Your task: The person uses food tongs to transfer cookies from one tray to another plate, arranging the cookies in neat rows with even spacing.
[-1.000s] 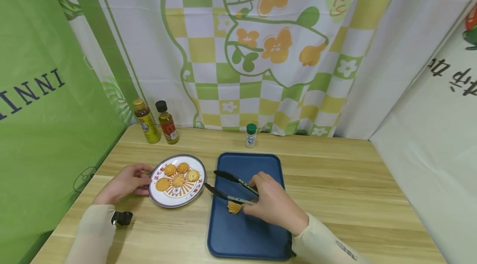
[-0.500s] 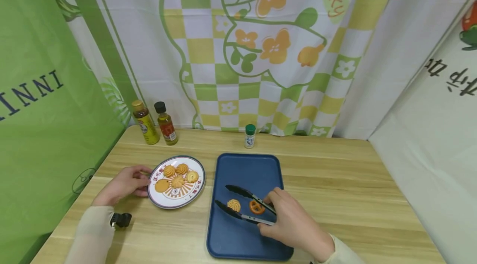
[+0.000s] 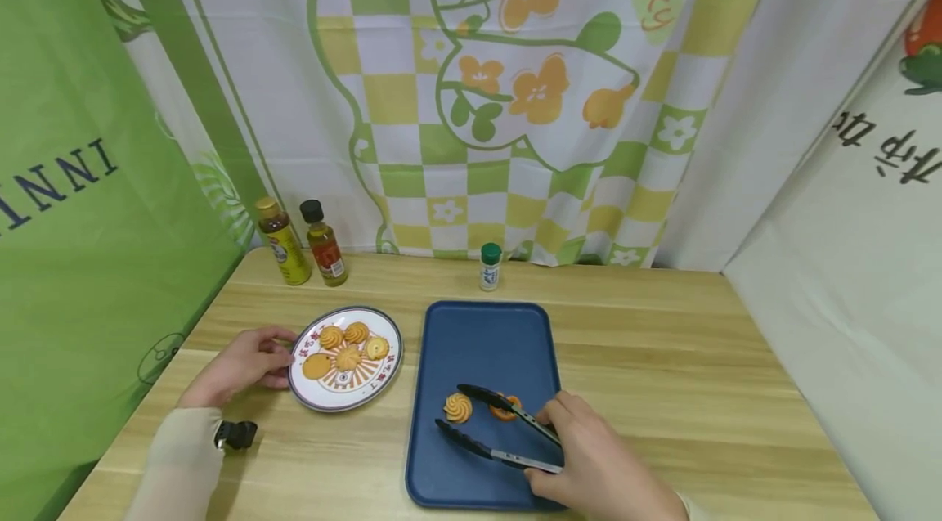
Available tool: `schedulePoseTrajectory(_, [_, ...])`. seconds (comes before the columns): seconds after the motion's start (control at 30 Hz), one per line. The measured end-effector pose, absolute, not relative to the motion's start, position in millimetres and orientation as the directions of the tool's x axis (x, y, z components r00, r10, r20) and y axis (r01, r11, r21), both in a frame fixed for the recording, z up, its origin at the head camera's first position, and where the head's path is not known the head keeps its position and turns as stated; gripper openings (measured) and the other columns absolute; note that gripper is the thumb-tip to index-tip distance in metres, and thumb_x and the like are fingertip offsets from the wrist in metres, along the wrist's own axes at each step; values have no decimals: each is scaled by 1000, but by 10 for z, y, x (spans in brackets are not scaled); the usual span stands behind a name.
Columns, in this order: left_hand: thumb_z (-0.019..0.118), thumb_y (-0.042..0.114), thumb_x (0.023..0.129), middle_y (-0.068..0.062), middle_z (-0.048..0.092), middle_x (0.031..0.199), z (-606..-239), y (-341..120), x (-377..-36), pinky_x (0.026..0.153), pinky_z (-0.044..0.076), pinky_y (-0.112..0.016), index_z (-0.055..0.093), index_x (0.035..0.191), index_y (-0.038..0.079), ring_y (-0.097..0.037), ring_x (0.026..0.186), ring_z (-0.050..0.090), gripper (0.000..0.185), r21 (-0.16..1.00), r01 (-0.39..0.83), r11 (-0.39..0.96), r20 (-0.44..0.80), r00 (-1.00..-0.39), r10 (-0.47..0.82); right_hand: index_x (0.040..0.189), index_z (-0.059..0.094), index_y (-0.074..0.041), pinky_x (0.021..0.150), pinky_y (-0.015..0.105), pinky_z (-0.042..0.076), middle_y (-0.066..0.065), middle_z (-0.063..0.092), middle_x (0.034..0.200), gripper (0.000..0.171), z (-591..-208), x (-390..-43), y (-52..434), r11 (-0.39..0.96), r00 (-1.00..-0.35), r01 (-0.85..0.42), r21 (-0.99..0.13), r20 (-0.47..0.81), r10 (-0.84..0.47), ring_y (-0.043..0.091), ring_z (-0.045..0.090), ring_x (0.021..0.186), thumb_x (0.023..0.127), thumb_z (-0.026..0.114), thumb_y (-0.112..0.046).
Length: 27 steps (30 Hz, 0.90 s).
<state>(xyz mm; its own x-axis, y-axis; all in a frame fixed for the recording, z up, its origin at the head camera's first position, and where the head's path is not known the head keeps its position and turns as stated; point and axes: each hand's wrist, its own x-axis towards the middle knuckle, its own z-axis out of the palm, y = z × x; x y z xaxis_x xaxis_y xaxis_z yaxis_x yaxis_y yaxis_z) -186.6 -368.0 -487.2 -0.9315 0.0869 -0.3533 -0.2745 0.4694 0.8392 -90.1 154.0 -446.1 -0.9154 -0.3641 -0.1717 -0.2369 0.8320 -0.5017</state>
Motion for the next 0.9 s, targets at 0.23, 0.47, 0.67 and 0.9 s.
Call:
schedulePoseTrajectory(0.23, [59, -6, 109, -21, 68, 114, -4866, -3668, -1851, 79, 75, -33, 43, 154, -19, -20, 86, 75, 50, 842, -281, 460, -354, -932, 80, 119, 73, -14, 78, 39, 59, 0, 64, 110, 53, -4474, -882, 1568, 836, -909, -259, -484, -171, -381, 16, 58, 98, 82, 97, -43])
schedulePoseTrajectory(0.47, [59, -5, 109, -22, 69, 114, -4848, -3674, -1858, 79, 75, -32, 43, 155, -20, -20, 87, 75, 50, 845, -273, 461, -350, -932, 90, 116, 72, -15, 75, 37, 57, -1, 63, 106, 48, -4500, -865, 1571, 838, -914, -263, -478, -154, -375, 14, 56, 95, 82, 96, -39])
schedulePoseTrajectory(0.67, [59, -6, 109, -21, 68, 114, -4848, -3674, -1857, 79, 75, -32, 42, 155, -20, -19, 86, 75, 50, 846, -274, 457, -350, -932, 90, 112, 72, -17, 70, 32, 50, -3, 61, 101, 41, -4510, -868, 1562, 841, -918, -267, -470, -143, -371, 13, 52, 89, 82, 95, -32])
schedulePoseTrajectory(0.9, [59, -6, 109, -21, 68, 113, -4831, -3655, -1848, 78, 75, -33, 43, 155, -20, -20, 85, 75, 50, 840, -282, 463, -356, -931, 81, 110, 72, -17, 69, 28, 49, -4, 62, 100, 39, -4521, -852, 1575, 837, -916, -294, -462, -113, -384, 9, 52, 86, 81, 95, -30])
